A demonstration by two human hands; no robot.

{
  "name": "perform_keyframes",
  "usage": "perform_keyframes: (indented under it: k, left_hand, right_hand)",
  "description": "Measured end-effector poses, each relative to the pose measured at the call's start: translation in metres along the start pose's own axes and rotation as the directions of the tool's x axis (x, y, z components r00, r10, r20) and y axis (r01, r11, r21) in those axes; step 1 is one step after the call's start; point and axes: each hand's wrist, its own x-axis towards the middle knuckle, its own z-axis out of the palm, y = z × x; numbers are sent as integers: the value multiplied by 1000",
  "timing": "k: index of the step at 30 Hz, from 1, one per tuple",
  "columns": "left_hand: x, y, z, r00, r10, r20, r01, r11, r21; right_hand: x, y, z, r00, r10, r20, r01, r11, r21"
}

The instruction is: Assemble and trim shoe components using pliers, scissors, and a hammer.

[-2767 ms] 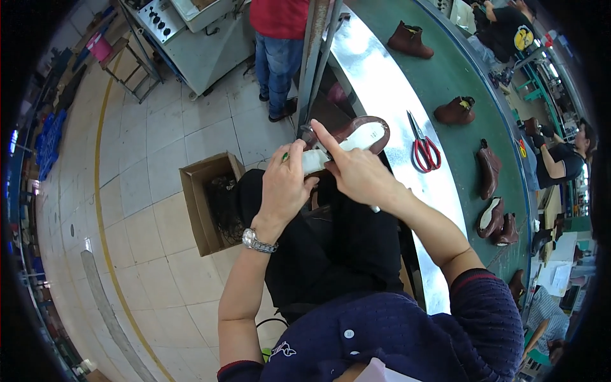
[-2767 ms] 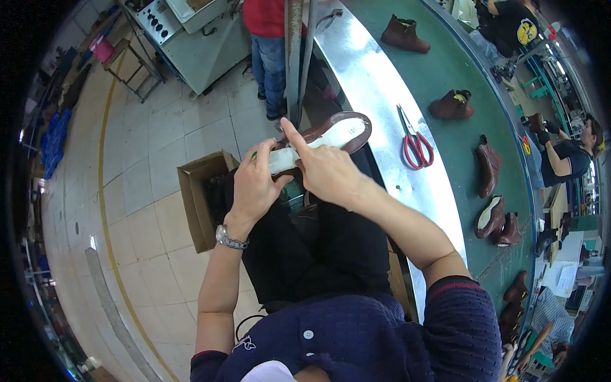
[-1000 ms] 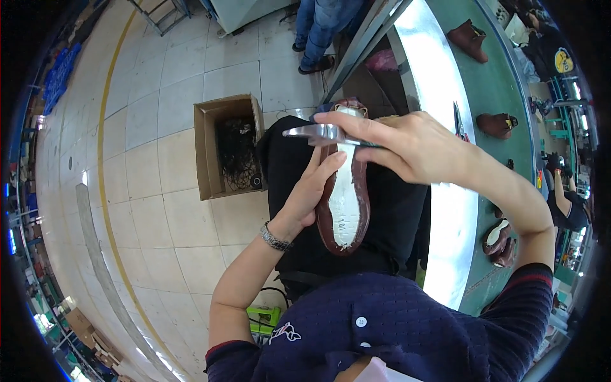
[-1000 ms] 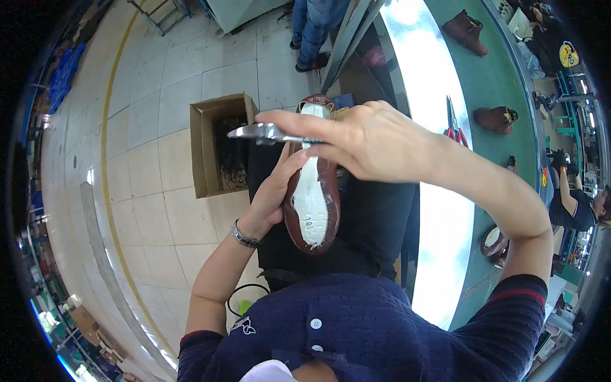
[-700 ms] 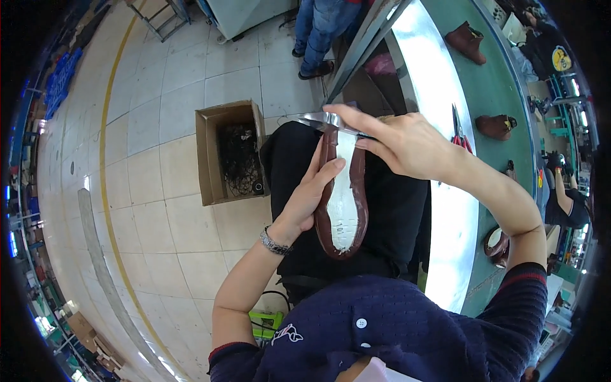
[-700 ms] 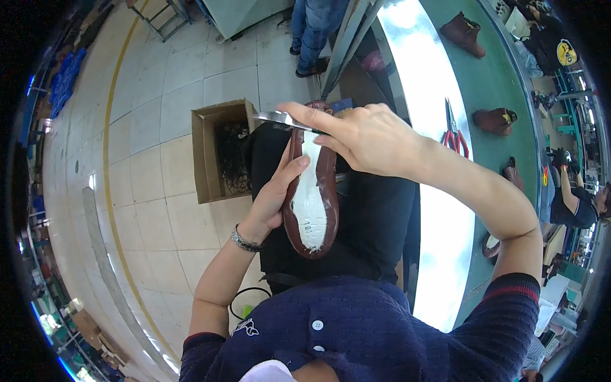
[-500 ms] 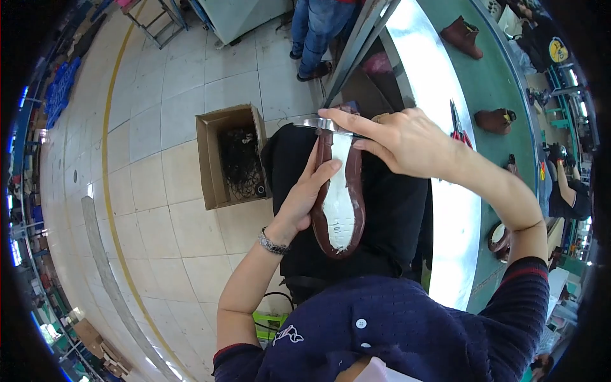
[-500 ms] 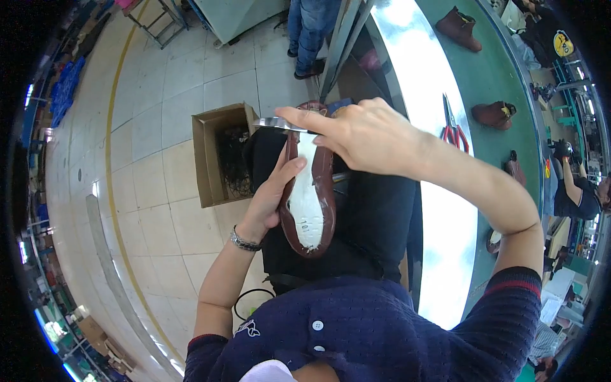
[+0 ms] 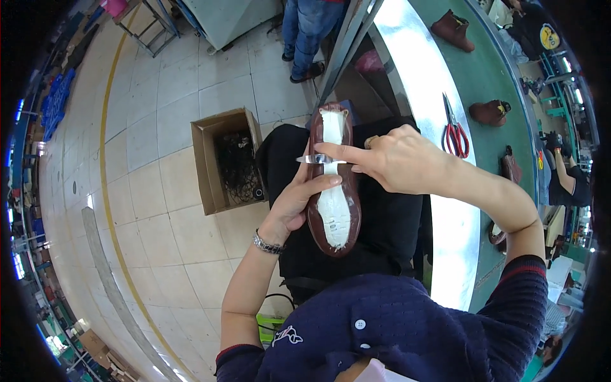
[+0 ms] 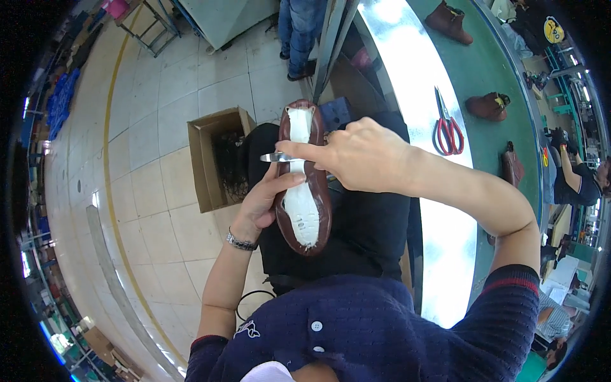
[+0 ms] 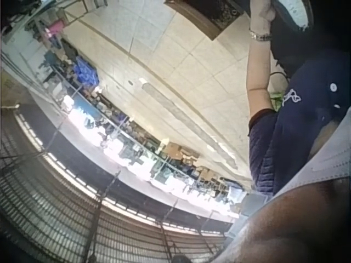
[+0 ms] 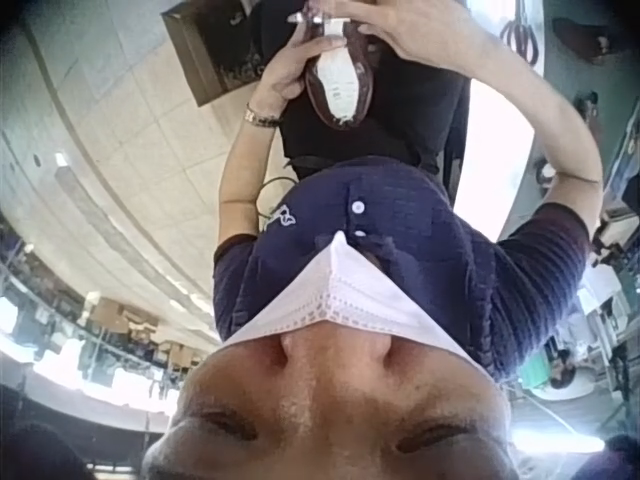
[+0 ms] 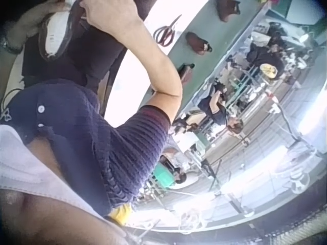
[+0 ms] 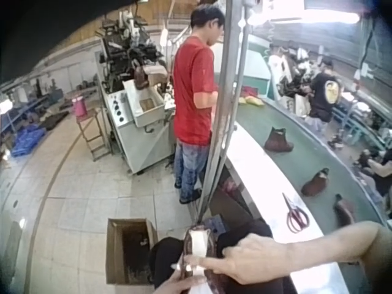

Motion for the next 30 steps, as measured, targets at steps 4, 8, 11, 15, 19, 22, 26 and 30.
perform_keyframes:
  k: [4,8,11,15,19,22,26,30]
  left_hand:
    - [2,-4,-7,996,-17,82,15,1000,23]
    - [-8,-27,-15,985,114,133,-116,993,12]
    - [-19,-54,-19,980,146,137,-71,893,-445]
    - [-20,-57,10,962,274,-11,-270,938,-220]
    - [-23,-56,11,960,258,-110,-272,951,-146]
    - [-23,-55,6,982,188,-17,-189,977,-100]
    - [-30,-58,-10,994,97,42,-73,919,-387]
    - [-28,-58,-5,986,158,52,-142,962,-234]
  right_hand:
    - [-5,-10,6,994,3,-114,19,982,189]
    - [-4,-9,4,998,24,60,-26,999,41]
    - [-8,-14,6,992,-8,-125,29,986,163]
    - [-8,-5,25,995,46,-89,-28,980,195]
    - [-9,-22,1,998,-41,-44,45,995,86]
    - [-11,-18,22,995,-39,-89,51,988,143]
    - [-13,-23,5,997,-67,-49,71,994,85]
    - [-16,-29,14,1000,-20,-11,22,992,128]
